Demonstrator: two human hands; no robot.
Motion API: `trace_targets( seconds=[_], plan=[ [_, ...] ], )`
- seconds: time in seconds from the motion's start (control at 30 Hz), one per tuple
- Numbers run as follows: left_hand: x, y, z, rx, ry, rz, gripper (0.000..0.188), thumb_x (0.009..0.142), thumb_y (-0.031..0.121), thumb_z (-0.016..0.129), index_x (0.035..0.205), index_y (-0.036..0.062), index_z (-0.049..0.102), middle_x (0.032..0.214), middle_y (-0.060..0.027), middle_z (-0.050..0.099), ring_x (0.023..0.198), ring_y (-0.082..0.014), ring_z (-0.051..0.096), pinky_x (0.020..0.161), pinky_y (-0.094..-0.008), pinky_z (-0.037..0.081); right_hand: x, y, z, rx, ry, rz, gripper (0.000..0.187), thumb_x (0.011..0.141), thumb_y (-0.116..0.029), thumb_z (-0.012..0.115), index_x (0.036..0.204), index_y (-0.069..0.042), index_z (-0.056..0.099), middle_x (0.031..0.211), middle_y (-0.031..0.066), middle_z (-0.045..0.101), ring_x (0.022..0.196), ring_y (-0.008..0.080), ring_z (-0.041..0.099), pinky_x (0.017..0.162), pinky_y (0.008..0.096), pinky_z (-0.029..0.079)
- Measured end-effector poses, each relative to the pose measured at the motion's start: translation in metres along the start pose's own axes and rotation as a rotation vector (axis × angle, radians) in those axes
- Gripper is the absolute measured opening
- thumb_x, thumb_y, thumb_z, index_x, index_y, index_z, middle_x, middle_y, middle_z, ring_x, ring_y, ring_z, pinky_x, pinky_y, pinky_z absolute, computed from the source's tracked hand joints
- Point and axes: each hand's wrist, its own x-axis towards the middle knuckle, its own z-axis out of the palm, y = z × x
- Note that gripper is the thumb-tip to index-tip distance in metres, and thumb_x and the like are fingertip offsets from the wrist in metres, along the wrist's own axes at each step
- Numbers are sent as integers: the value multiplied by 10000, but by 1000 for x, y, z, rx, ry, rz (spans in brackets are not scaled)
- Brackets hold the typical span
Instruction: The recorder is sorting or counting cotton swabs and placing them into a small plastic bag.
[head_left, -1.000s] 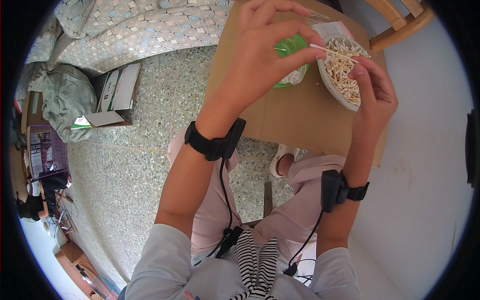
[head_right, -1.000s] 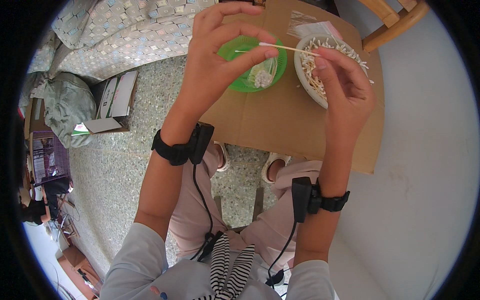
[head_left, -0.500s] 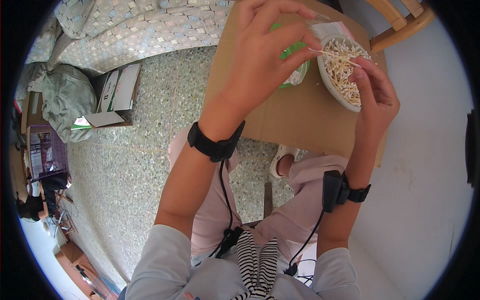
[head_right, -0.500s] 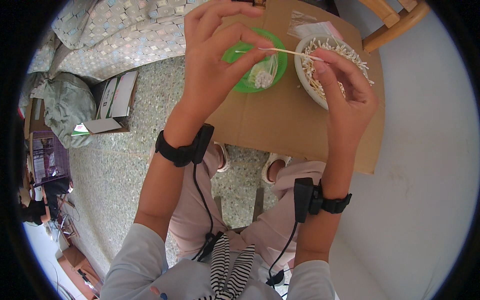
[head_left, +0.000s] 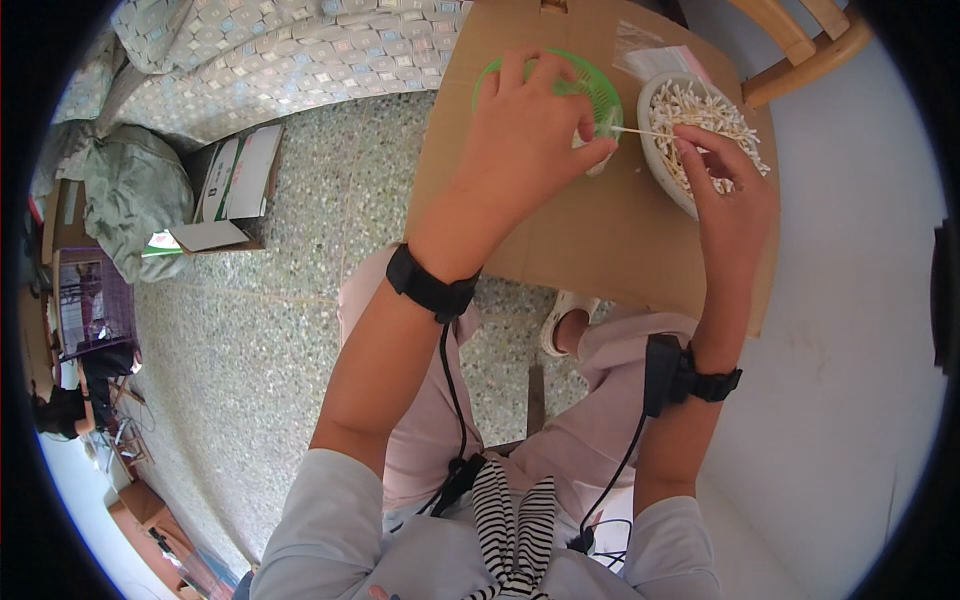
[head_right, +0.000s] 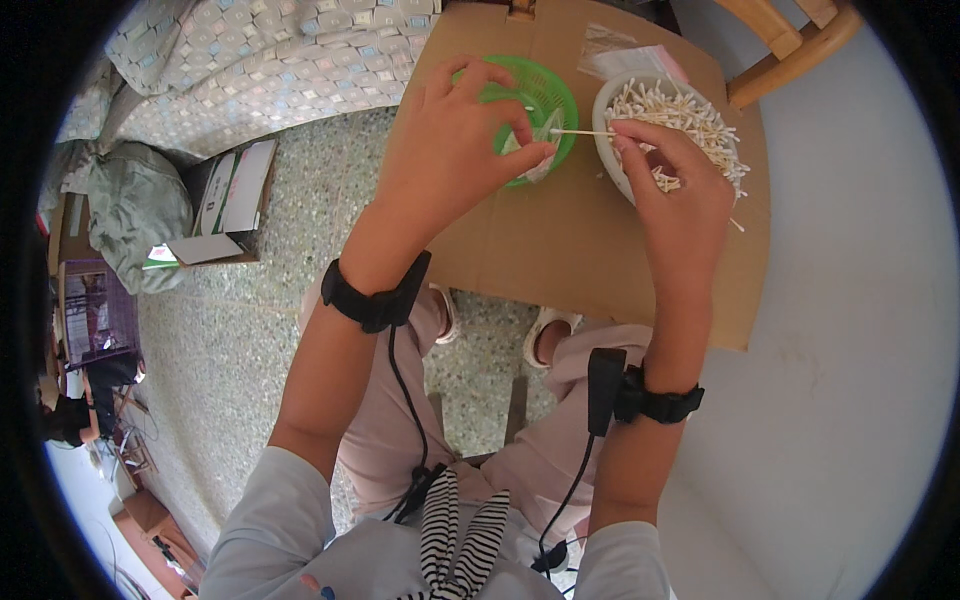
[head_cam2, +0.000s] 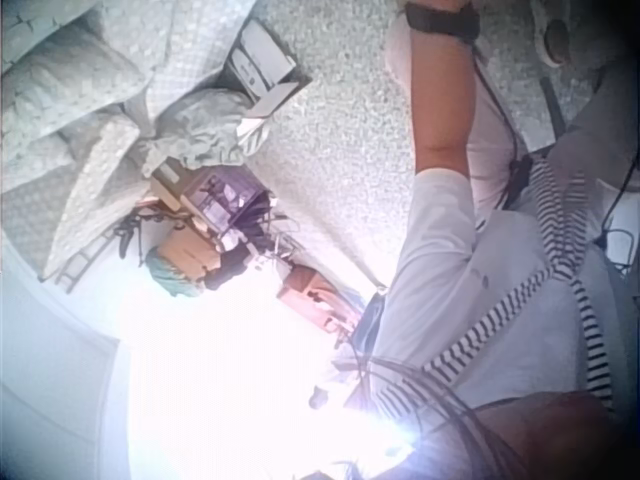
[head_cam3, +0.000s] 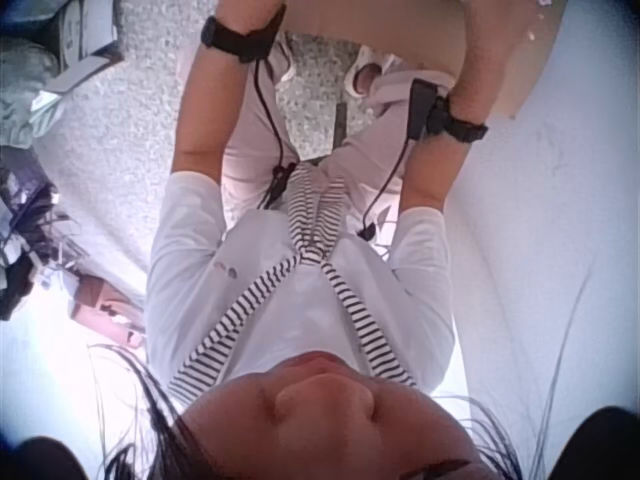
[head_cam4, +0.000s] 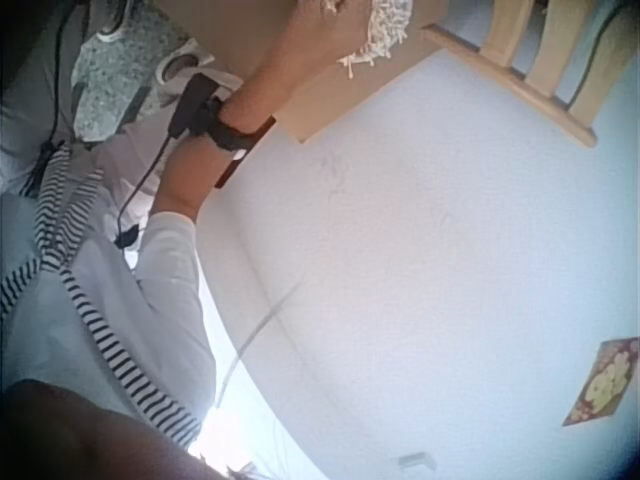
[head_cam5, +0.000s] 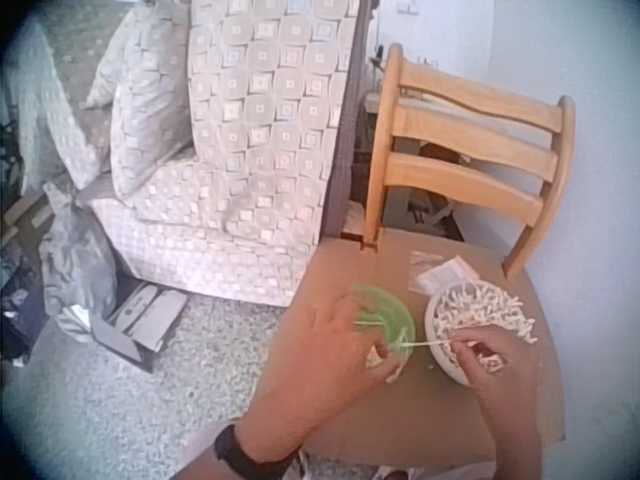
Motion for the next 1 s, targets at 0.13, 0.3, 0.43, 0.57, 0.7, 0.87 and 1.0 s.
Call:
trace_targets(
  seconds=[0.13, 0.3, 0.43, 0.57, 0.7, 0.87, 1.0],
  plan=[
    [0, -3, 8, -171, -3, 13, 179, 789, 281, 757, 796, 104, 732, 1149, -110, 621, 1196, -349, 488, 1008, -451, 397, 1, 0, 11, -57, -85, -58, 158, 861, -143, 722, 1006, -84, 749, 932, 47, 735, 703, 128, 627, 678, 258, 499],
    [2, -1, 13, -344, 1, -33, 172, 801, 268, 746, 817, 97, 728, 1150, -108, 629, 1184, -352, 498, 1011, -439, 389, -2, -4, 23, -103, -136, -75, 176, 859, -169, 718, 1026, -114, 735, 925, 55, 731, 704, 160, 653, 660, 284, 510],
    [2, 9, 18, -487, 1, -73, 177, 821, 258, 730, 852, 84, 715, 1145, -120, 638, 1182, -353, 502, 1014, -428, 382, -1, -10, 32, -166, -179, 39, 183, 882, -177, 686, 1054, -116, 703, 925, 59, 729, 748, 197, 691, 657, 323, 519],
    [3, 7, 22, -579, 34, -112, 185, 828, 237, 719, 852, 55, 702, 1106, -140, 653, 1145, -351, 536, 999, -425, 394, -3, 0, 34, -219, -193, -22, 170, 896, -158, 660, 1048, -90, 690, 963, 83, 721, 810, 232, 698, 709, 344, 527],
    [5, 0, 27, -689, 59, -140, 150, 799, 203, 712, 832, 57, 703, 1075, -155, 622, 1096, -375, 501, 958, -447, 418, 0, 14, 34, -111, -308, -238, 174, 908, -100, 624, 1066, -59, 682, 1040, 105, 704, 876, 226, 684, 763, 329, 516],
    [2, -5, 21, -477, 149, -178, 177, 803, 215, 727, 848, 45, 706, 1079, -159, 631, 1102, -375, 508, 957, -436, 420, 5, 8, 19, 311, -285, 17, 281, 899, -39, 594, 1162, -85, 684, 1063, 127, 681, 909, 247, 657, 808, 313, 494],
    [-1, -3, 18, -404, 98, -172, 207, 808, 258, 729, 846, 55, 715, 1134, -157, 613, 1148, -372, 484, 976, -460, 398, 14, 37, -2, -26, -179, 152, 307, 872, -58, 638, 1170, -109, 689, 1062, 137, 674, 933, 288, 649, 850, 339, 496]
  ],
)
